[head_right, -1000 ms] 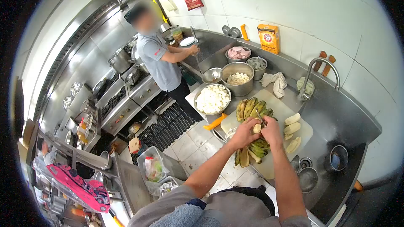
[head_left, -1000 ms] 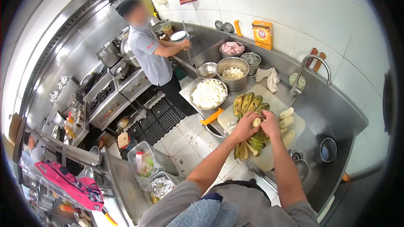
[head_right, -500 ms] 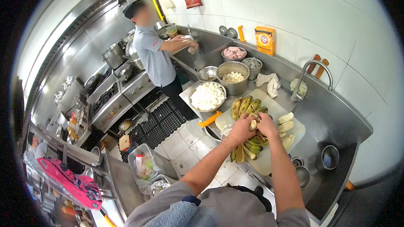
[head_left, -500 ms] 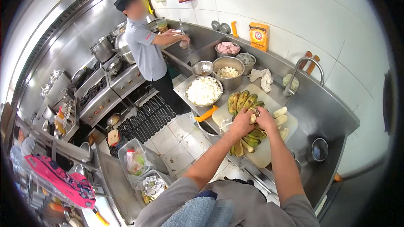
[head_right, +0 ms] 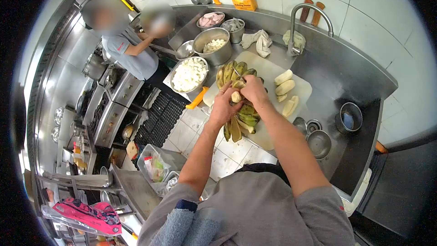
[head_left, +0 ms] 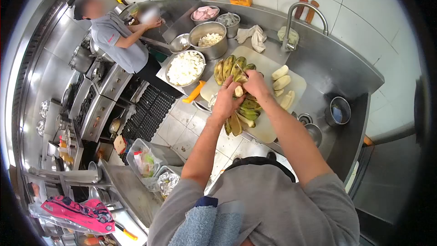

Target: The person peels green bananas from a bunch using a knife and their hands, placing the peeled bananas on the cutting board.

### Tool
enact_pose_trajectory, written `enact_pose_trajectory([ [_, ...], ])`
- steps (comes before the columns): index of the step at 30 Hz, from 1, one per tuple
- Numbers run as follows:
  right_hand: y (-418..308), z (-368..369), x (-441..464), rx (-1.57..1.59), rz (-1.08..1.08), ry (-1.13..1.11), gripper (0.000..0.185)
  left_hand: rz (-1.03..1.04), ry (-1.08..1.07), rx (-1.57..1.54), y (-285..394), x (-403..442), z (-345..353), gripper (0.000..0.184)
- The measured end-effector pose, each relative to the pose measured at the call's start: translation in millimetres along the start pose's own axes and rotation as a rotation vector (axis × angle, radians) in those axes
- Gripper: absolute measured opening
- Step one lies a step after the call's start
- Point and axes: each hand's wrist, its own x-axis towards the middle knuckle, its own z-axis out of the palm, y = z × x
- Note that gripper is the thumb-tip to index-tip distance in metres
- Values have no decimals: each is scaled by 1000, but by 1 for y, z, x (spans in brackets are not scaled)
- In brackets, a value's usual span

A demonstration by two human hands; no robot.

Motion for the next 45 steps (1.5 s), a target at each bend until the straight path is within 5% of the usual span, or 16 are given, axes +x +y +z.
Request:
enact_pose_trajectory([
  [8, -5, 0, -14, 119, 15, 36, 32, -190, 35, 70, 17, -16, 1, 37],
  [14, 9, -1, -11, 20, -73, -41, 36, -68, 165, 69, 2, -23, 8, 41],
  [20, 4, -6, -11, 135, -5, -24, 40, -73, -21, -143, -30, -25, -9, 39],
  [28, -40, -58, -34, -26, -99, -3, 34, -86, 70, -689, -17, -61, -40, 45],
  [32, -44, -77, -61, 436, -21, 49, 32, -103, 129, -952, 22, -49, -35, 45],
  [34, -41, -78, -72, 842, 73, -141, 33, -23, 102, -889, 35, -38, -22, 46],
  [37, -32, -94, -93, 899, 170, -283, 36, 151, 37, -612, 40, -19, 4, 53],
  [38, -37, -94, -96, 850, 108, -236, 37, 109, -11, -600, 43, -14, 11, 57],
  [39, -32, -95, -93, 882, 148, -180, 37, 283, 32, -425, 52, -6, 9, 67],
  [43, 15, -125, -90, 914, 254, 33, 39, 169, 96, -109, 56, -3, -1, 92],
  [45, 50, -147, -82, 839, 288, 127, 41, 90, 187, 70, 48, -2, -5, 88],
])
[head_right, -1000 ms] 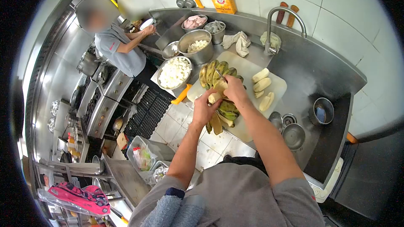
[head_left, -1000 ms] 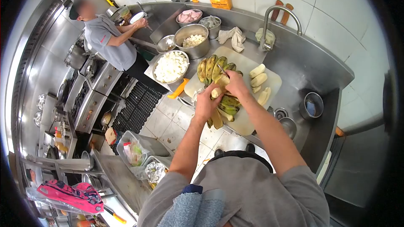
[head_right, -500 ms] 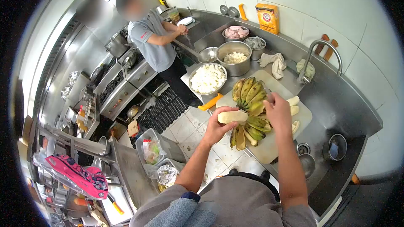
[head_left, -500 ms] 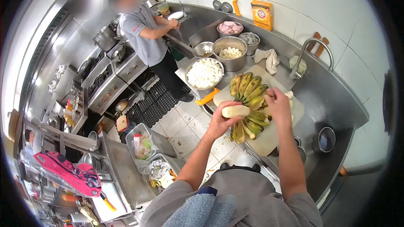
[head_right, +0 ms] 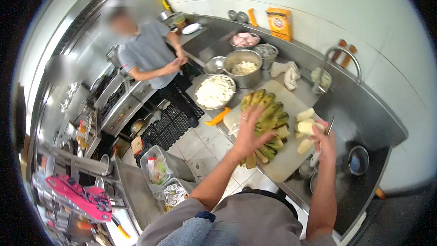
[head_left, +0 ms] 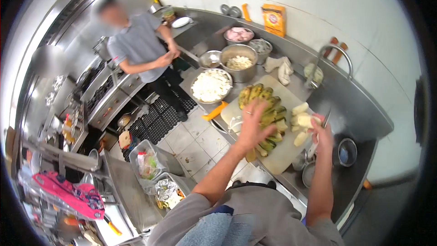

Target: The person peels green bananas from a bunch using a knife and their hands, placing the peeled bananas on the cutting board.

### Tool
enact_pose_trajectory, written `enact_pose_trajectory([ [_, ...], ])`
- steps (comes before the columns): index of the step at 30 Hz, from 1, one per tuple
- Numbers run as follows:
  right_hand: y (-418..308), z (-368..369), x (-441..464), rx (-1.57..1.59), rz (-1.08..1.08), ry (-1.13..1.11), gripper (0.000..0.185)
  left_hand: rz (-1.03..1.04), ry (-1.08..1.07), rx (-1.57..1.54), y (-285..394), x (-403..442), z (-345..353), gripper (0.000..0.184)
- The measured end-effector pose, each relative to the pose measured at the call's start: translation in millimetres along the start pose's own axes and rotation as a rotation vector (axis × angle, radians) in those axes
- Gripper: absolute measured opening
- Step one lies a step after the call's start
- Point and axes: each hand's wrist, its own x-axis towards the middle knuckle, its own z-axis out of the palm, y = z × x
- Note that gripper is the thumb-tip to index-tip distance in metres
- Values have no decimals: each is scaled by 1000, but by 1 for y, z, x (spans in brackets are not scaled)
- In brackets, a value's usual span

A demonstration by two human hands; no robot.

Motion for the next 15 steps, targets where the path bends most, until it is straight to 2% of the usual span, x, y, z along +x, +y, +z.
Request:
enact_pose_trajectory([
  [1, 6, -18, 13, -89, 5, 79, 42, -45, 44, 106, -9, 0, 6, 86],
  [2, 16, -36, 23, -181, 22, 167, 44, -85, 40, 86, -21, -3, 15, 74],
  [4, 29, -56, 37, -205, -25, 272, 44, -133, -169, -59, -35, -8, 27, 41],
  [5, 38, -66, 45, -187, -5, 283, 45, -95, -198, -92, -27, -12, 29, 32],
  [8, 56, -79, 68, -170, 52, 309, 47, 92, -164, 5, -20, -32, 44, 30],
  [12, 49, -67, 74, -229, 82, 226, 46, -16, -183, -24, -22, -35, 41, 30],
  [15, 43, -56, 78, -292, 132, 112, 46, 5, -308, -19, -18, -29, 32, 29],
])
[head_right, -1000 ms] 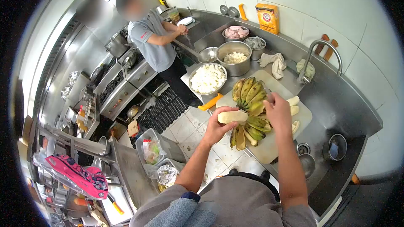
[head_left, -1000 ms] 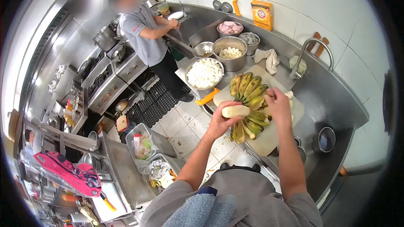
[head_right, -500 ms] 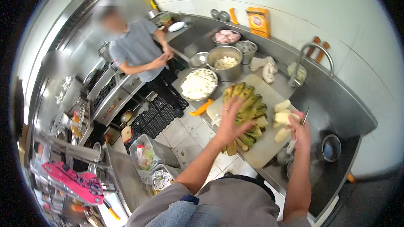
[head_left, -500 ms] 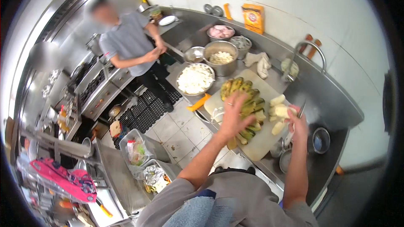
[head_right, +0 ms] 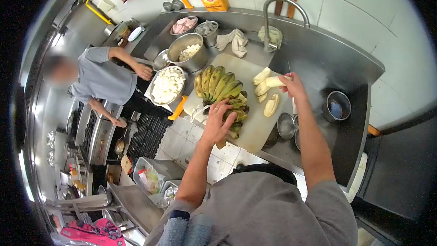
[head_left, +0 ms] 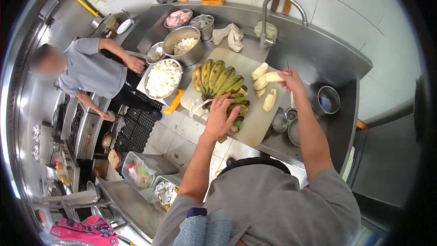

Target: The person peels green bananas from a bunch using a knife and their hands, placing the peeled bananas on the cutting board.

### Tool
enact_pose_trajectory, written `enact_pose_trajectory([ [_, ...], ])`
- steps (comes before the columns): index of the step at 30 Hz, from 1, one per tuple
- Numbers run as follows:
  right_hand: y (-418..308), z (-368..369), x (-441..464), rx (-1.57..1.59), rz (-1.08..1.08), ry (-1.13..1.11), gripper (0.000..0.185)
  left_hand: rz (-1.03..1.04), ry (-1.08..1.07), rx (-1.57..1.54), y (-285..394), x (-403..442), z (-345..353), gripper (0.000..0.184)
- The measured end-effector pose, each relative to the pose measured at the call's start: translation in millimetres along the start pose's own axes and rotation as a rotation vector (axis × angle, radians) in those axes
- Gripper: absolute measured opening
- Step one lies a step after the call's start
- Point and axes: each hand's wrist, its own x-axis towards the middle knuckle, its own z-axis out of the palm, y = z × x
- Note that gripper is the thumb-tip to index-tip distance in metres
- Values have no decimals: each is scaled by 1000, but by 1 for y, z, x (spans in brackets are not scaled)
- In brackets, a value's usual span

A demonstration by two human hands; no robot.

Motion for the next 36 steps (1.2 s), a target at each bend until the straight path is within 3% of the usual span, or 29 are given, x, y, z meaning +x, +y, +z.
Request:
enact_pose_trajectory([
  [2, -1, -2, 1, 20, 26, -109, 48, 49, 0, 12, -1, 2, -4, 26],
  [5, 9, -7, 14, -92, 75, -262, 51, -76, 8, 19, -14, 6, 2, 22],
  [7, 27, 7, 22, -173, -31, -191, 46, -215, 113, 61, -19, 17, 10, 20],
  [8, 27, 14, 19, -187, -92, -142, 47, -268, 119, 5, -17, 26, 10, 23],
  [10, 26, 19, 19, -231, -146, -94, 50, -324, 76, 172, -10, 47, 6, 32],
  [13, 31, 17, 22, -314, -152, -48, 55, -187, 131, 254, -7, 62, 14, 43],
  [16, 47, 14, 27, -323, -184, -6, 56, -220, 129, 192, -8, 71, 21, 48],
  [19, 57, 11, 36, -282, -237, -16, 58, -148, 97, 393, -4, 76, 25, 47],
  [20, 58, 11, 34, -267, -251, -29, 59, -232, -9, 384, 1, 80, 24, 49],
  [24, 57, 18, 29, -169, -307, -49, 59, -354, -45, 514, 14, 86, 33, 57],
  [29, 68, 19, 35, -151, -303, 3, 64, -379, 71, 397, 8, 81, 37, 56],
  [32, 53, 3, 27, -299, -134, 98, 60, -304, 178, 301, -1, 66, 37, 56],
  [36, 46, 0, 11, -284, -93, 47, 50, -238, 291, 270, 0, 56, 37, 58],
])
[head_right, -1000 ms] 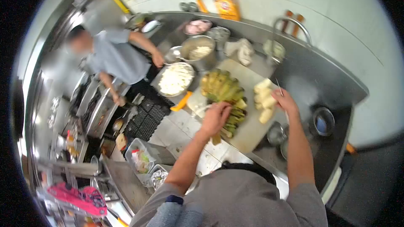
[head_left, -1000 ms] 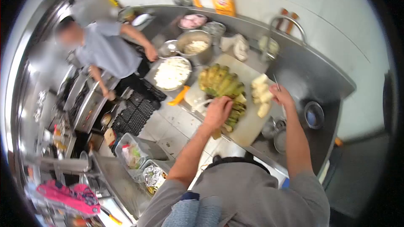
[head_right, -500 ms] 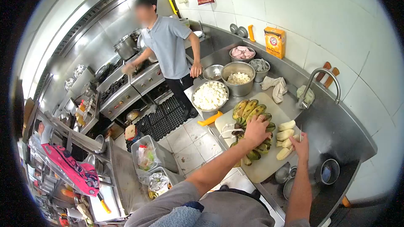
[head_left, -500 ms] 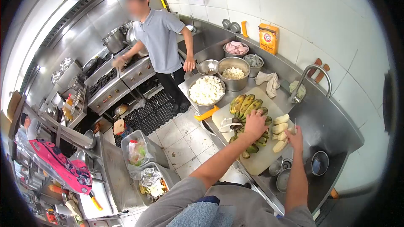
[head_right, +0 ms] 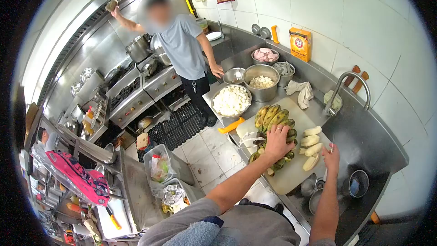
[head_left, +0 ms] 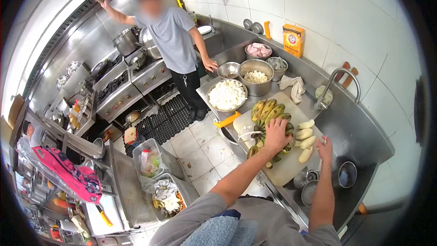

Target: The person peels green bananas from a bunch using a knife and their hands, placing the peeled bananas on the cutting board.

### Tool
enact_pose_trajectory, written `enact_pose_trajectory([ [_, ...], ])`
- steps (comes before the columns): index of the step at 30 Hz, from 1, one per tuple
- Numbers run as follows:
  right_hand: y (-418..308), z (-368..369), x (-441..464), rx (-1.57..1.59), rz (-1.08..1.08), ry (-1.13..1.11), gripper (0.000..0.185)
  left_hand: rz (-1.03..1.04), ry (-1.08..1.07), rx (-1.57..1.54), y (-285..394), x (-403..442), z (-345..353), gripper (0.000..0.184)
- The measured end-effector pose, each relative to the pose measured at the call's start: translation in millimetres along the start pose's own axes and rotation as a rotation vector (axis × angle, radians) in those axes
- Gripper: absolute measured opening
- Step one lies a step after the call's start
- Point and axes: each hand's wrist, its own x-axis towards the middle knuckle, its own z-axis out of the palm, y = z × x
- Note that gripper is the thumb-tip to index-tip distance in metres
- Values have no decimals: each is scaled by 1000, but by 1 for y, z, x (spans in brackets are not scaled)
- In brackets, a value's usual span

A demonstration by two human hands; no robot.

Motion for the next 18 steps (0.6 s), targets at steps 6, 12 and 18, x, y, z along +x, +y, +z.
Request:
enact_pose_trajectory([
  [6, -97, 14, -14, 397, -221, -176, 43, -40, 32, -190, -7, -2, 5, 57],
  [12, -101, 46, -66, 249, -64, -295, 46, -87, -55, -150, -1, 1, -2, 61],
  [18, -122, 59, -99, 388, -205, -151, 51, -84, 39, -194, -11, -7, 18, 61],
])
